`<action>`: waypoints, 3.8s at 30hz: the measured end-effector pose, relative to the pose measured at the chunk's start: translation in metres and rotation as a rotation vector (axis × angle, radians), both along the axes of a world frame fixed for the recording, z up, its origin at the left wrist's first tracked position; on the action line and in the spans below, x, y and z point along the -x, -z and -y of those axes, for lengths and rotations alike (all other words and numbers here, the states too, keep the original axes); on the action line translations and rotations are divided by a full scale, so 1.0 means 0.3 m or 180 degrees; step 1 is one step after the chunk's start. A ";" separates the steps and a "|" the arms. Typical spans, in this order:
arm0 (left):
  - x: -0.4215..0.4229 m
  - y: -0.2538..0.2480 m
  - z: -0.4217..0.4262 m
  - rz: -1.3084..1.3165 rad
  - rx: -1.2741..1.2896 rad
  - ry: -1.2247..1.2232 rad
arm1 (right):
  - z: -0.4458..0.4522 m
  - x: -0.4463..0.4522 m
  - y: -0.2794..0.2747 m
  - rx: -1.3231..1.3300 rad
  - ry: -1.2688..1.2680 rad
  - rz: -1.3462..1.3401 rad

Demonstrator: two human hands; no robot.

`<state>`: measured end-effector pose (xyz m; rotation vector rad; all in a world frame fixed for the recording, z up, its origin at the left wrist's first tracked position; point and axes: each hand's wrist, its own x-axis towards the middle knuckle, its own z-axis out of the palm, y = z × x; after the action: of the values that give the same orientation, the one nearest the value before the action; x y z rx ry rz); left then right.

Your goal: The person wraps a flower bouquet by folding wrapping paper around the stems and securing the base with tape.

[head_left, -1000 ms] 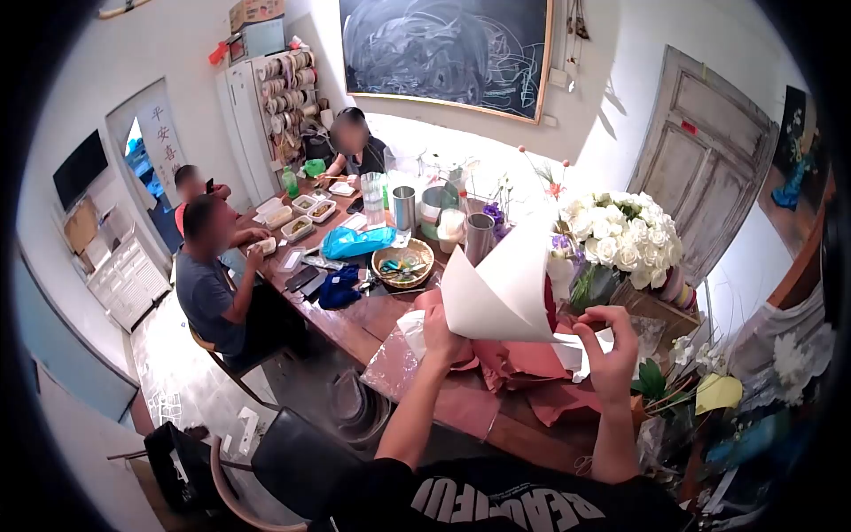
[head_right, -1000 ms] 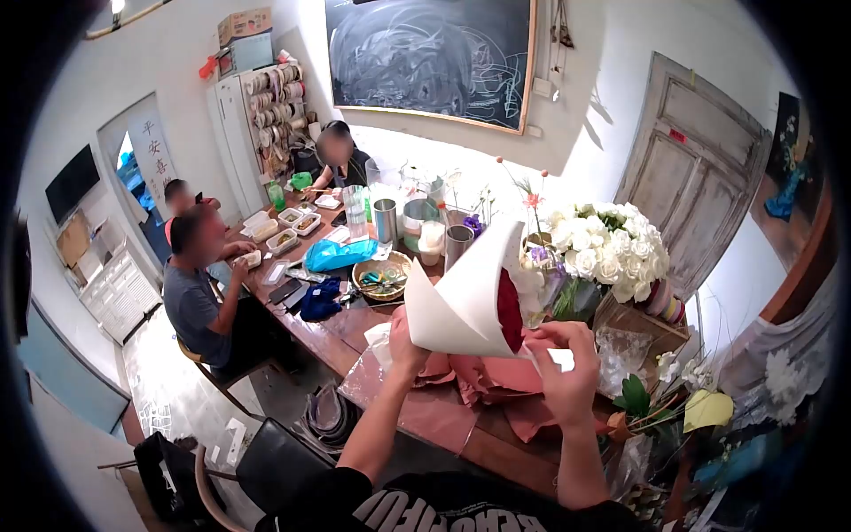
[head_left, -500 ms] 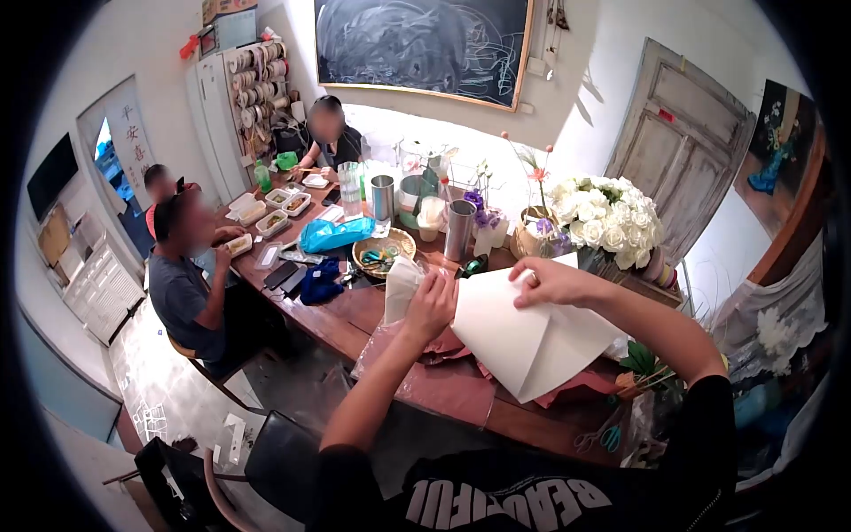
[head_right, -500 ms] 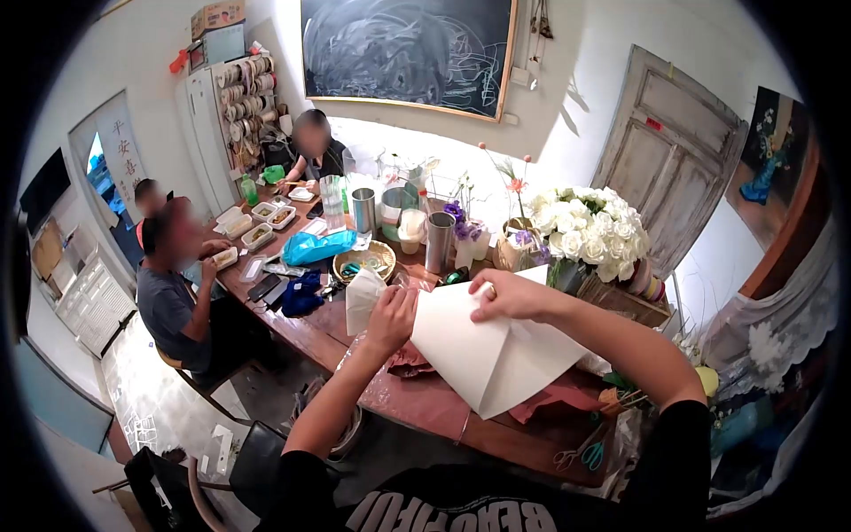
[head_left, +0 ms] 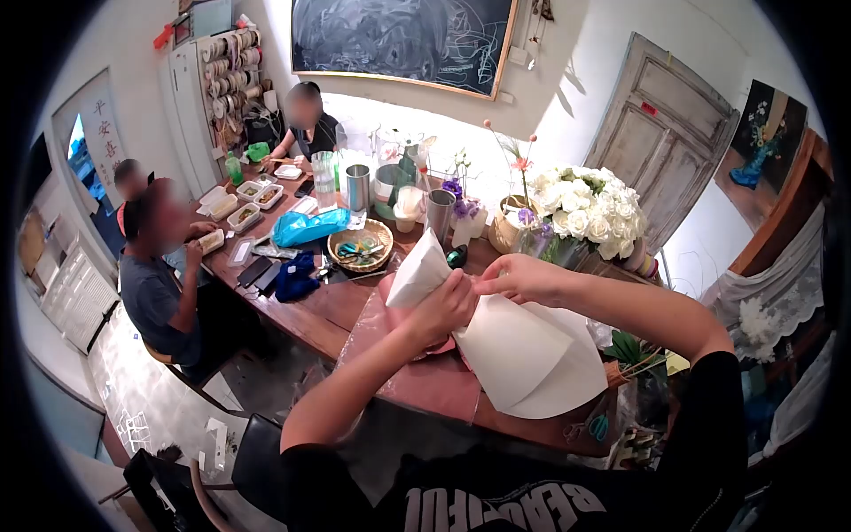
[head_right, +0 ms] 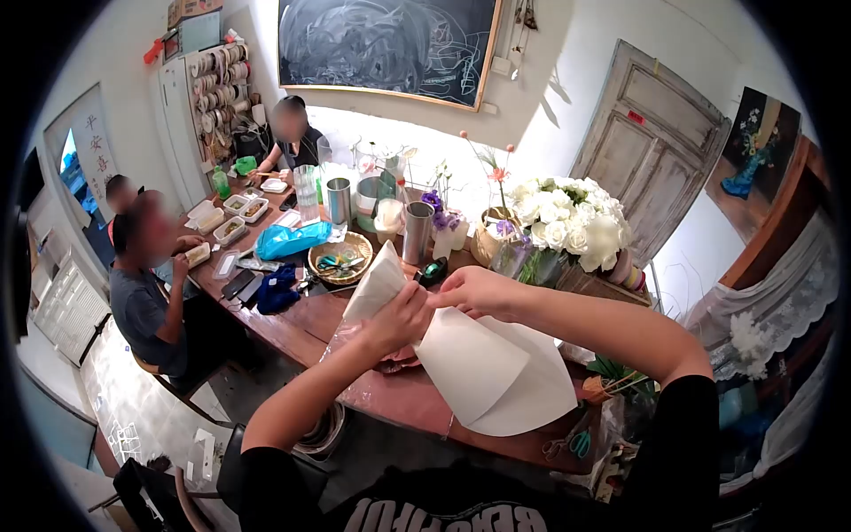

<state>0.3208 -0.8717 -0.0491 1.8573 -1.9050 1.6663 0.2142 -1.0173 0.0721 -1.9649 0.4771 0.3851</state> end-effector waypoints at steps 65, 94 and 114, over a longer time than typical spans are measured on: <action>0.083 -0.043 0.006 -0.0089 -0.0228 0.0412 | -0.058 0.234 0.030 -0.1283 0.0833 0.0150; 0.098 -0.031 -0.039 0.0229 -0.0322 0.0380 | -0.046 0.185 0.060 -0.0796 0.0680 -0.0082; 0.087 -0.039 -0.063 0.0147 -0.0570 0.0453 | -0.016 0.150 0.081 -0.0377 0.0432 -0.0196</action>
<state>0.2946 -0.8530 -0.0373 1.7030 -2.2139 1.5563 0.1692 -1.0126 0.0478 -1.7993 0.6100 0.3798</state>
